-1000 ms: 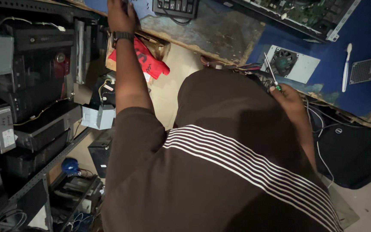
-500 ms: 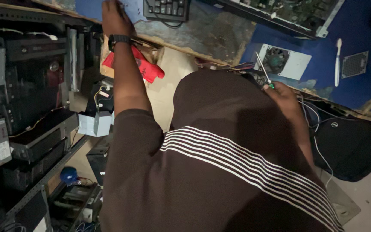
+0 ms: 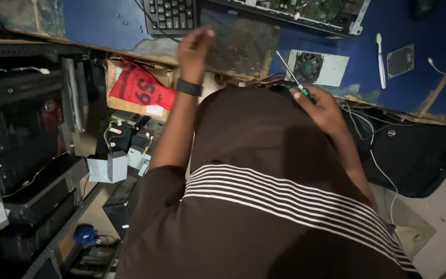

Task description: The person sits at a repair bench and uses a screwdriver to unscrew screws from a computer power supply unit, repositioning the unit and working on different sides while removing fasteners by hand.

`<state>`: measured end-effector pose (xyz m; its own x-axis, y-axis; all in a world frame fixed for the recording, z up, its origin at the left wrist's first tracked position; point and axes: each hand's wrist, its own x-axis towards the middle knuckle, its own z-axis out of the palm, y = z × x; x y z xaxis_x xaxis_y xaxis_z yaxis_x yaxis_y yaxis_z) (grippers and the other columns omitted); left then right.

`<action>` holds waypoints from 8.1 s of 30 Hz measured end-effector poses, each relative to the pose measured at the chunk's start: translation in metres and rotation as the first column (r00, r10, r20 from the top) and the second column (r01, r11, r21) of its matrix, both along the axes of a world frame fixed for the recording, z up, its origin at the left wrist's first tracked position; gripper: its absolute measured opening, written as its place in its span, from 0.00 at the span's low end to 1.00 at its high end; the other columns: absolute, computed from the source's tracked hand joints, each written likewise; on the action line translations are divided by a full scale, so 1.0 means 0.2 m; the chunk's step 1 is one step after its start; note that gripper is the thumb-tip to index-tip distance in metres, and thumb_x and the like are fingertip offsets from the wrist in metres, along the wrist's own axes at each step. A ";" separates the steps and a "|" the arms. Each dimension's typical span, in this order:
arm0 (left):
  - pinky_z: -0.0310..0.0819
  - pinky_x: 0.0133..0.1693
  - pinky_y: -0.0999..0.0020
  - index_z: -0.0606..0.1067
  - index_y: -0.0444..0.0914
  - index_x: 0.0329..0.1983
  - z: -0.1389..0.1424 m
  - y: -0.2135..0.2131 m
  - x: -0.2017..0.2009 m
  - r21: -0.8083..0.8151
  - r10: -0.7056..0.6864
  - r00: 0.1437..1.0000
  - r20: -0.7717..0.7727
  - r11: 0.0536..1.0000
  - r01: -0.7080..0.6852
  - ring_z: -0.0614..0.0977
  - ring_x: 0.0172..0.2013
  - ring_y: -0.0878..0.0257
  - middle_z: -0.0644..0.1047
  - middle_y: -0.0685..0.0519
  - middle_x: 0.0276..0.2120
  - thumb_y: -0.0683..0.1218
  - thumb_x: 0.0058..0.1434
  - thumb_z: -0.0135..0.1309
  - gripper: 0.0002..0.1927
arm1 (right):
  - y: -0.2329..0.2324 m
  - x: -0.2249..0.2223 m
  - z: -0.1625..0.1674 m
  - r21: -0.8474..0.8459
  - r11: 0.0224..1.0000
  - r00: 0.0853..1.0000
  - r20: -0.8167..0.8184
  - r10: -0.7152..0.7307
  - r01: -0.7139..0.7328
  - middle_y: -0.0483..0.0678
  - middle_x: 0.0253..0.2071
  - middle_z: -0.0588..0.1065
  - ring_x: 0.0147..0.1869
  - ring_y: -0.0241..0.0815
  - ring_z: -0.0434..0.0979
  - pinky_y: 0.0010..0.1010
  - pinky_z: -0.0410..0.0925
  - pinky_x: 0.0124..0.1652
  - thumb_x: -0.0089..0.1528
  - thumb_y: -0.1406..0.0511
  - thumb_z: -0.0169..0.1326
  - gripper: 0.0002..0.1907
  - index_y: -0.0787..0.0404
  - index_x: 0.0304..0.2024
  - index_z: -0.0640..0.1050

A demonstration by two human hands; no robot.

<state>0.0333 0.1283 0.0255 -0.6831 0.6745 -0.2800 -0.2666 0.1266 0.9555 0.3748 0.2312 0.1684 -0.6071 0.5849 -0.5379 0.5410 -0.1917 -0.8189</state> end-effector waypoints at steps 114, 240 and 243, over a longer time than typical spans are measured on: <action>0.82 0.39 0.63 0.75 0.37 0.51 0.05 0.48 0.87 0.062 -0.627 0.518 -0.582 0.601 0.797 0.87 0.37 0.55 0.82 0.46 0.36 0.36 0.59 0.61 0.17 | 0.22 0.15 0.11 0.449 0.880 0.944 -0.329 0.004 0.153 0.52 0.48 0.77 0.44 0.37 0.83 0.28 0.76 0.43 0.71 0.76 0.55 0.10 0.70 0.54 0.71; 0.80 0.50 0.57 0.65 0.37 0.66 0.26 0.71 1.58 0.022 -0.503 0.576 -0.644 0.741 0.671 0.83 0.51 0.45 0.80 0.43 0.50 0.36 0.61 0.59 0.30 | 0.63 0.68 0.21 0.892 -0.067 0.812 0.437 0.386 -0.448 0.51 0.41 0.81 0.43 0.50 0.82 0.38 0.73 0.39 0.62 0.62 0.56 0.09 0.60 0.38 0.81; 0.79 0.57 0.57 0.65 0.40 0.69 0.16 0.66 1.65 -0.014 -0.566 0.582 -0.583 0.724 0.690 0.82 0.59 0.46 0.79 0.44 0.57 0.38 0.65 0.59 0.30 | 0.64 0.73 0.15 0.795 -0.133 0.692 0.586 0.422 -0.592 0.50 0.38 0.81 0.41 0.49 0.83 0.37 0.73 0.37 0.59 0.66 0.56 0.08 0.60 0.40 0.80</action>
